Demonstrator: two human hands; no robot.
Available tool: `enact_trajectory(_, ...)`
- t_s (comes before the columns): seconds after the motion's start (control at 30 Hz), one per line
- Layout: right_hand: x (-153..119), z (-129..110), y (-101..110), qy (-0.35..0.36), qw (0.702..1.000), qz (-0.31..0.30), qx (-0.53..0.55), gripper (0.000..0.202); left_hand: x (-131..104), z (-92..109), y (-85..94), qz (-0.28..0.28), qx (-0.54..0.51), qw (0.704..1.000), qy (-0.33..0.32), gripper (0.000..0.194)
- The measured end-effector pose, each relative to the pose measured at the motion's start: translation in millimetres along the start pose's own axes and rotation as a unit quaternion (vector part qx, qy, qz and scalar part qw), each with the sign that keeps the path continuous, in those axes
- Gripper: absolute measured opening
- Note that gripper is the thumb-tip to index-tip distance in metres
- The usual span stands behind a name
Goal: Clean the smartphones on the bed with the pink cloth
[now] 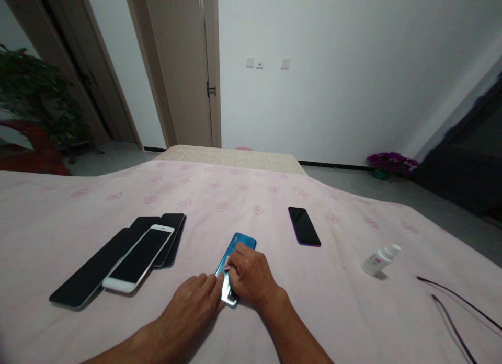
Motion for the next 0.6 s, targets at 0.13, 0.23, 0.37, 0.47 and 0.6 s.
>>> enact_trajectory(0.13,0.9,5.7,4.1,-0.023,0.999,0.013,-0.031,0.019,1.4,-0.9,-1.9,-0.006,-0.003,1.000,-0.008,0.016)
enact_trajectory(0.23,0.1,1.8,3.3,0.004,1.000,-0.009,-0.004,0.022,0.7,-0.7,-0.6,-0.011,0.003,1.000,-0.015,0.014)
enact_trajectory(0.37,-1.7,-4.6,0.0,0.034,0.998,-0.032,0.033,0.023,-1.0,-1.3,0.4,-0.012,0.011,1.000,-0.016,0.018)
enact_trajectory(0.47,-1.7,0.1,0.8,0.007,1.000,-0.019,0.023,0.020,-0.7,-1.4,-0.2,-0.017,0.008,1.000,-0.021,0.019)
enact_trajectory(0.6,-1.1,8.3,5.7,-0.028,0.999,0.005,-0.013,0.017,1.1,-1.2,1.5,-0.018,-0.005,1.000,-0.008,0.016)
Point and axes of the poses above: each hand's wrist, its own x-axis towards the middle knuckle, its own y-axis out of the back of the hand, z = x × y, the point moved 3 cm from there along x, towards the middle knuckle, and after that the axes turned 1 degree about y, right-handed, at the moved point
